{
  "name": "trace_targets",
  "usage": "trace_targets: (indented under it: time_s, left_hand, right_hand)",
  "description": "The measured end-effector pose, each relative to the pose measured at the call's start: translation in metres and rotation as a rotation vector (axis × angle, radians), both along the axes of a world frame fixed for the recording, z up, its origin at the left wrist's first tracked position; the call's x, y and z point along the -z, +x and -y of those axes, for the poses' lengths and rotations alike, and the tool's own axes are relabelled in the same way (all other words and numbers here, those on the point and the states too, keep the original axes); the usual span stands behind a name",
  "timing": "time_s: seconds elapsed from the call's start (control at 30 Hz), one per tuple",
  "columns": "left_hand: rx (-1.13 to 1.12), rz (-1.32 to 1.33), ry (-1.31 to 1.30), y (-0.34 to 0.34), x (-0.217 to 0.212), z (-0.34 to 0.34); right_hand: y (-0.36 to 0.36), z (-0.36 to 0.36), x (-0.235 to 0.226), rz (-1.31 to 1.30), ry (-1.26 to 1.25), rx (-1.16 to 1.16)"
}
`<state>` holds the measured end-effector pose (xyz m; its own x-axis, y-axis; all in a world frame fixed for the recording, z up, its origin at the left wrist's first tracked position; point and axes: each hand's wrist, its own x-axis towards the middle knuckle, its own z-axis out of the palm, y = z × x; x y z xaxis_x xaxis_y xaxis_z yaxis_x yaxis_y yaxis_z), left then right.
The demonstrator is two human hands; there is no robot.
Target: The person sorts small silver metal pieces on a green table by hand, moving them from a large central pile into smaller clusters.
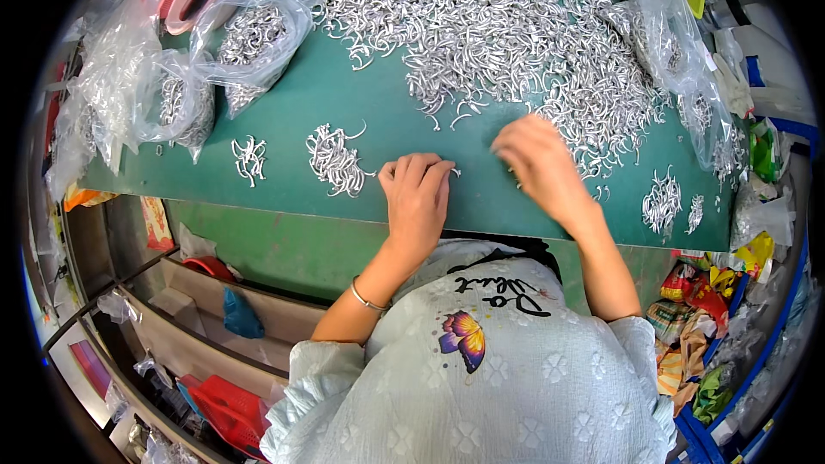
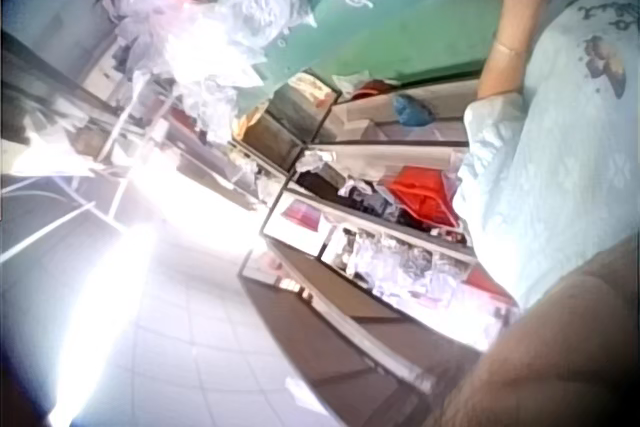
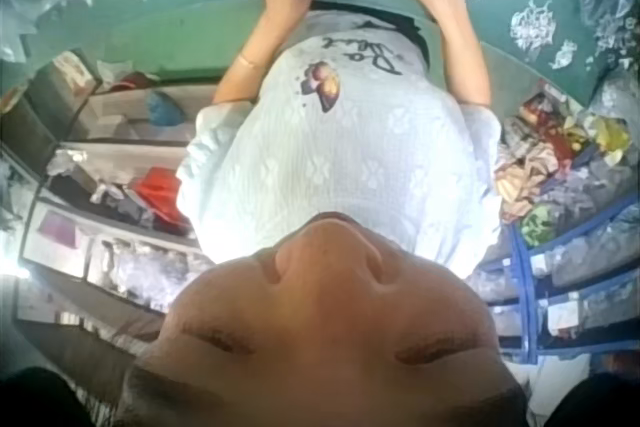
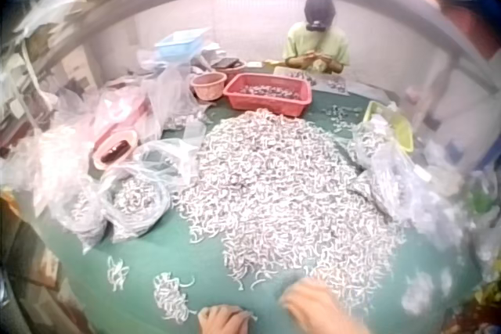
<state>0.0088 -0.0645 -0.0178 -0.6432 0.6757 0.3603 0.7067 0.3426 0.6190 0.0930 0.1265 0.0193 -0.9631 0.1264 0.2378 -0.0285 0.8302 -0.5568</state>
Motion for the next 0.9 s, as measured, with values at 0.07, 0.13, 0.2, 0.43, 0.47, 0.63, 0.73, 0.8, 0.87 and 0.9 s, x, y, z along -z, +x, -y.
trace_targets:
  time_s: [0.07,0.13,0.2,0.43,0.47,0.63,0.73,0.8,0.87,0.9]
  left_hand:
    - [-0.031,-0.012,-0.003,-0.001,0.002,0.001]
    - [-0.069,-0.013,-0.012,-0.002,0.001,0.003]
    - [-0.102,-0.004,-0.027,-0.004,-0.003,0.004]
    - [-0.152,-0.053,-0.094,0.001,-0.01,-0.002]
    - [-0.11,-0.017,-0.08,0.006,-0.012,-0.002]
    - [0.043,0.107,-0.033,0.029,-0.012,-0.008]
    - [0.097,0.073,-0.092,0.032,-0.011,-0.015]
    - [0.143,0.052,-0.092,0.03,-0.008,-0.017]
    - [0.205,0.088,-0.075,0.031,-0.002,-0.015]
    - [0.233,0.106,-0.064,0.032,0.0,-0.015]
  right_hand:
    - [-0.003,0.007,0.005,0.071,-0.053,-0.105]
    - [-0.008,0.011,0.001,0.093,-0.058,-0.105]
    - [-0.02,0.008,0.004,0.02,-0.131,-0.035]
    - [-0.035,0.02,0.014,0.034,0.192,0.013]
    - [-0.025,0.02,0.011,0.099,0.187,0.011]
    - [-0.004,0.012,-0.002,0.236,-0.115,-0.087]
    - [-0.03,0.001,0.001,0.059,-0.129,0.053]
    - [-0.053,0.01,-0.003,-0.079,0.053,0.041]
    - [-0.067,0.016,0.003,-0.145,0.177,-0.011]
    - [-0.074,0.018,0.012,-0.146,0.21,-0.066]
